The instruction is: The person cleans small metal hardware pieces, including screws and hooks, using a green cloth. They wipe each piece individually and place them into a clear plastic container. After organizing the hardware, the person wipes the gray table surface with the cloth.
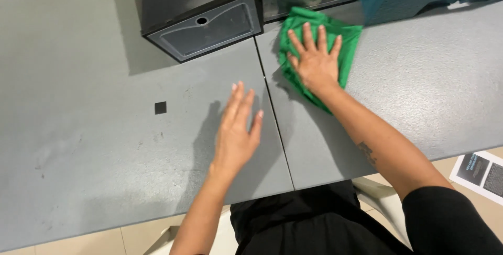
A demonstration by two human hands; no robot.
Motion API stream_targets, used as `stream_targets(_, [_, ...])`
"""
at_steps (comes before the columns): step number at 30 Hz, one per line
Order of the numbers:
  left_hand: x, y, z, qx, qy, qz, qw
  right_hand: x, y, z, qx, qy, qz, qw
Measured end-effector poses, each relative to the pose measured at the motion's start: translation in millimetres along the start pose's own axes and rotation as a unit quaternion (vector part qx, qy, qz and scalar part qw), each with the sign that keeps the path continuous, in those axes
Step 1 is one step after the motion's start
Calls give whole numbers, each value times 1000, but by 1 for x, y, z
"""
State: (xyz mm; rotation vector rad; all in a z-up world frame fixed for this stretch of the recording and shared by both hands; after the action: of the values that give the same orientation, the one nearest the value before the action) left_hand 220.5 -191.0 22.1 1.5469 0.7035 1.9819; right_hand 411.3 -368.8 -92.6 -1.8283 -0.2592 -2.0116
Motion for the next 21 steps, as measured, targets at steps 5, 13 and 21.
stream_targets(5, [34,-48,25,36,72,39,996,11,-109,-8,116,-11,17,993])
stream_targets(13, [39,-112,39,60,122,78,988,5,-173,-13,234,-68,16,970])
stream_targets(21, [34,-149,27,126,104,177,971,-17,-12,-11,145,-72,-11,987])
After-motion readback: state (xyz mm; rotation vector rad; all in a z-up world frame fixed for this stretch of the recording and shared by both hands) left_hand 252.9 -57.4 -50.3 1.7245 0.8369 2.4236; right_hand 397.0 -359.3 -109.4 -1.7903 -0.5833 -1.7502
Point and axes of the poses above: each hand's wrist, its own z-axis towards the middle knuckle, its own x-axis out of the back of the hand, y = z × x, the point moved 8 cm from there along z, towards the middle knuckle, and after that the axes turned 11 degrees about x, right-handed, at the moved point
